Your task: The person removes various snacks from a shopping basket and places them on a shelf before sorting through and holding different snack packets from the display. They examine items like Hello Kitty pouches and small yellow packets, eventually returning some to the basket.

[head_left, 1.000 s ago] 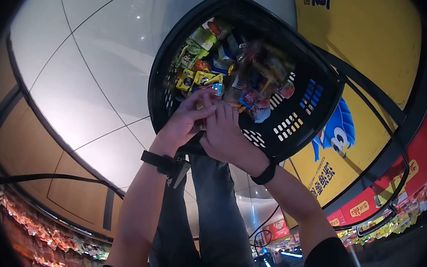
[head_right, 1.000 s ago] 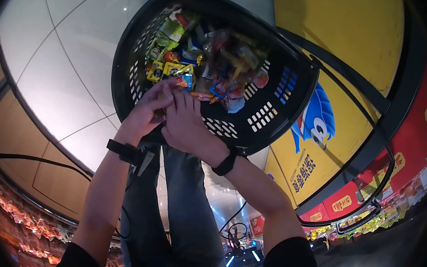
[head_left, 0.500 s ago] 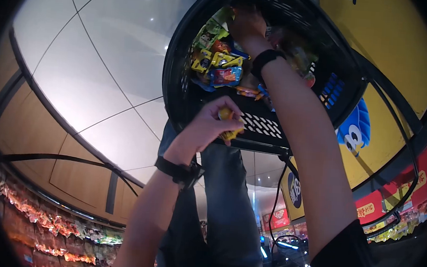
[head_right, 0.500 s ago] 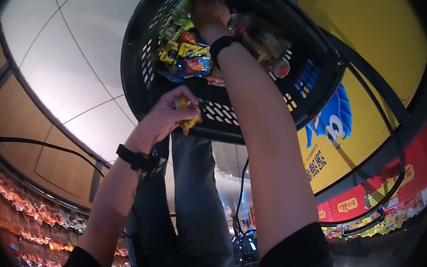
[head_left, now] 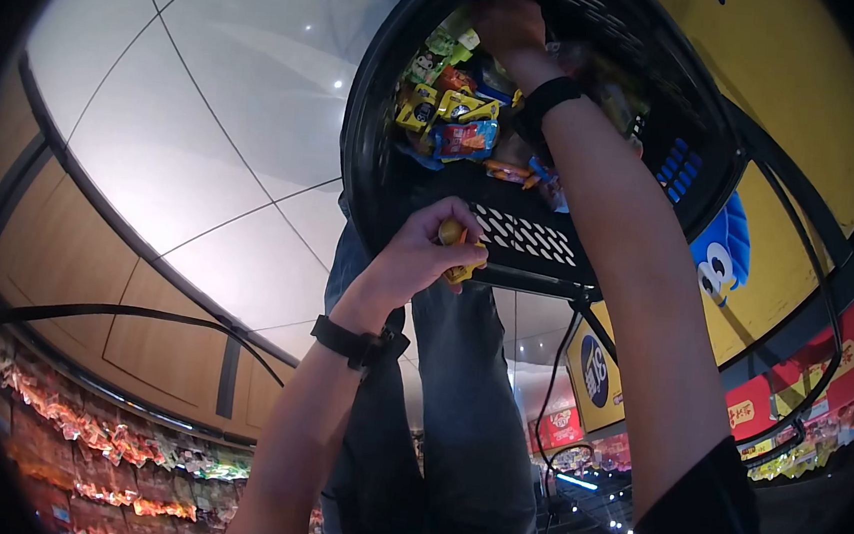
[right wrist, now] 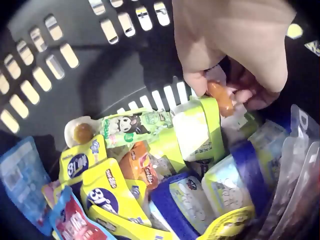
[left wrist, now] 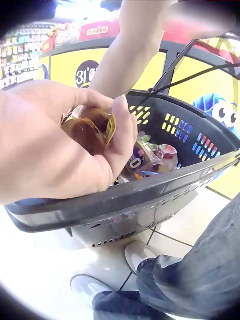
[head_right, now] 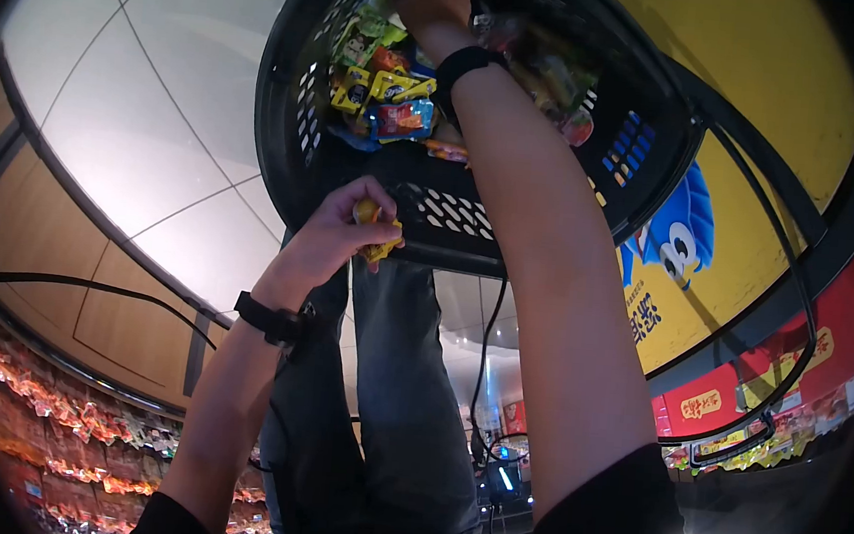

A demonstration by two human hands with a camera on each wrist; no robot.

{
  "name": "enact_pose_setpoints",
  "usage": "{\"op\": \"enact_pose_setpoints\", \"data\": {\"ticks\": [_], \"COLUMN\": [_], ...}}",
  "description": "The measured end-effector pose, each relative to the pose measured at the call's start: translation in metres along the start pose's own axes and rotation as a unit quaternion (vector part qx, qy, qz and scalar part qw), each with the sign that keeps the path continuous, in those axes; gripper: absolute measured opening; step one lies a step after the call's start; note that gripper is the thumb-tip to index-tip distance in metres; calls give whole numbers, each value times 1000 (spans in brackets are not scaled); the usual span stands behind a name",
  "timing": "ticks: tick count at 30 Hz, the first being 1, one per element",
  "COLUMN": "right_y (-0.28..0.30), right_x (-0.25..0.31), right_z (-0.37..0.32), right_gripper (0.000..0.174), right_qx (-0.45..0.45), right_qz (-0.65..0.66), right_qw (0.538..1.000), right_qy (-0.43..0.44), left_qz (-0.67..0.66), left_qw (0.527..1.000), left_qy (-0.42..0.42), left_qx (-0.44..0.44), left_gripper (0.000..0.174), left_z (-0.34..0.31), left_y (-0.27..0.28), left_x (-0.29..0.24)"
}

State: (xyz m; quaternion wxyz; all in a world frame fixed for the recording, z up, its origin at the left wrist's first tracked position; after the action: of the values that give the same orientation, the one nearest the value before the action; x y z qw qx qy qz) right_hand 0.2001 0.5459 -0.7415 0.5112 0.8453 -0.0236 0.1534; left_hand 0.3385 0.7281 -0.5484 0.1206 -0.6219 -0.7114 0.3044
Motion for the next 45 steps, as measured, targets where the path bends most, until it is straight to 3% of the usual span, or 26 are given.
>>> {"op": "enact_pose_setpoints", "data": {"ticks": [5,7,8,9,11,12,14,15,17,18,20,23,24,25,26,27,29,31,33,35,36,39,40,45], "right_y": [46,53,43,30,0,-11,-18,-19,-14,-11,-12,3,14,29,43,58,85,99,108,117,121,116,113,112], "right_x": [35,46,50,51,55,57,71,74,79,81,81,80,77,75,70,64,61,66,65,67,70,78,78,87], "right_z": [-37,-57,-60,-67,-86,-92,-103,-104,-101,-102,-107,-119,-127,-135,-146,-158,-183,-206,-221,-230,-235,-251,-255,-263], "right_gripper": [43,28,34,34,35,35,34,34,32,32,32,30,32,34,33,33,34,36,37,41,43,41,48,51], "right_qx": [-92,41,115,116,91,91,49,51,129,172,150,128,85,40,-7,-9,30,28,26,55,132,77,122,43], "right_qz": [11,204,160,160,235,235,149,145,144,130,132,168,221,272,284,284,306,308,309,299,317,327,346,338], "right_qw": [996,978,980,980,964,964,979,980,981,976,980,977,971,960,959,959,946,947,948,950,938,942,929,939], "right_qy": [-5,-3,-24,-26,88,84,134,129,19,3,3,-15,-35,-53,-10,-11,104,87,67,69,43,-22,-49,-40], "left_qz": [-4,-2,-1,2,2,2,12,19,6,-14,-31,-71,-79,-76,-66,-55,-24,-1,-7,108,114,36,39,-9], "left_qw": [1000,1000,1000,1000,1000,1000,999,999,999,999,998,988,985,986,985,985,986,990,991,978,974,990,991,995], "left_qy": [3,6,-1,-11,-15,-20,-14,-11,-16,-16,-16,-45,-32,-32,-49,-66,-84,-111,-120,-163,-183,-125,-124,-82], "left_qx": [-7,-8,-7,-5,-12,-20,-31,-45,-42,-48,-50,-127,-150,-148,-149,-150,-142,-90,-61,-75,-69,-44,-44,-63], "left_gripper": [18,19,19,19,19,19,19,19,19,20,22,40,53,53,53,53,54,51,61,68,73,66,66,52], "left_z": [-2,-1,-1,-1,-1,-2,-6,-8,-12,-14,-16,-21,-21,-22,-23,-24,-22,-17,-12,-7,-3,-1,-2,-4], "left_y": [0,1,1,0,-2,-2,-2,-3,0,2,2,2,4,4,3,3,3,4,1,-5,-8,-16,-16,-10], "left_x": [-1,0,1,1,2,2,-1,-1,1,1,-2,-8,-9,-11,-13,-15,-9,-5,0,5,5,3,1,4]}}
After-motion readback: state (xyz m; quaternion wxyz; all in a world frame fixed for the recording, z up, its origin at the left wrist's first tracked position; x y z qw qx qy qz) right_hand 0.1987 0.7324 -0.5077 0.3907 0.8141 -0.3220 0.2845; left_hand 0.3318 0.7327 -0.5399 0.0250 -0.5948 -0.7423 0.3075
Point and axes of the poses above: each hand's wrist, its own z-axis towards the middle knuckle, its own y-axis out of the back of the hand, x = y × z, the point moved 1 cm from there along z, towards the middle knuckle, and after that the axes turned 6 degrees about z, right-handed, at the moved point
